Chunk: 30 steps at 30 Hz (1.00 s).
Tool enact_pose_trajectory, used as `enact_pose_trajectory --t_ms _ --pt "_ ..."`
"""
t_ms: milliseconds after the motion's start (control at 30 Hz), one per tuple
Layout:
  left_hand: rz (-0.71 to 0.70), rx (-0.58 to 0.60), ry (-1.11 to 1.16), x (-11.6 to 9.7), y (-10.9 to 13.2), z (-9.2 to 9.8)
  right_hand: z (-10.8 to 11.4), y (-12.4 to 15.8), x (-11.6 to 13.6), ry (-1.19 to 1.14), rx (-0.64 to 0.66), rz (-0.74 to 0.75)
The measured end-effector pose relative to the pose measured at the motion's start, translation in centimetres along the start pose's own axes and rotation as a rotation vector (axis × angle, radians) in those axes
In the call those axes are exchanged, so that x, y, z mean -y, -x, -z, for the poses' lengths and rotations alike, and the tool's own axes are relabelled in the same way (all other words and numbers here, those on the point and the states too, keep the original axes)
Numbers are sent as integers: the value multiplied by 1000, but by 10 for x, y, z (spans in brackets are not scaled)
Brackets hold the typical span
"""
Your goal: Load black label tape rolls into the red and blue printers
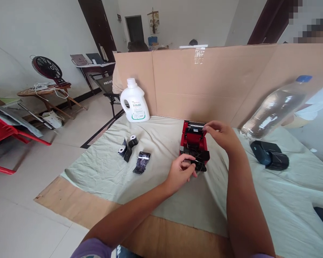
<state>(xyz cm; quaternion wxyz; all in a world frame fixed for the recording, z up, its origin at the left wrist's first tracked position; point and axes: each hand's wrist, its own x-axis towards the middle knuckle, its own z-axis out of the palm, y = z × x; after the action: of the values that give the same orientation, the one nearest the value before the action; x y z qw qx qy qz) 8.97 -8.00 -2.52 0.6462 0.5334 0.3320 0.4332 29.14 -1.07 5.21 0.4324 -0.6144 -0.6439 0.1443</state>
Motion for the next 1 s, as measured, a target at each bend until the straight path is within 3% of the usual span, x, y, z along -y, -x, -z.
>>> enact_pose_trajectory --t_ms 67,133,233,367,567,700,900,1000 --pt "-23 8 15 3 5 -1 -8 -6 -14 43 -257 8" --pt "-43 0 22 8 9 -1 -22 -13 -31 13 -344 8" --pt "-70 -25 42 15 13 -1 -40 -19 -50 -159 -281 -45" --pt "-99 -7 49 21 18 -2 -49 -13 -54 -325 -328 -60" --pt "-257 18 26 18 28 0 -56 29 -60 -343 -400 -174" --pt "-328 12 -4 19 29 2 -68 56 -80 -545 -269 -272" --pt "-353 20 -55 32 28 6 -89 65 -78 -831 -238 -167" --pt "-389 1 -136 34 24 13 -93 66 -76 -869 -208 -147"
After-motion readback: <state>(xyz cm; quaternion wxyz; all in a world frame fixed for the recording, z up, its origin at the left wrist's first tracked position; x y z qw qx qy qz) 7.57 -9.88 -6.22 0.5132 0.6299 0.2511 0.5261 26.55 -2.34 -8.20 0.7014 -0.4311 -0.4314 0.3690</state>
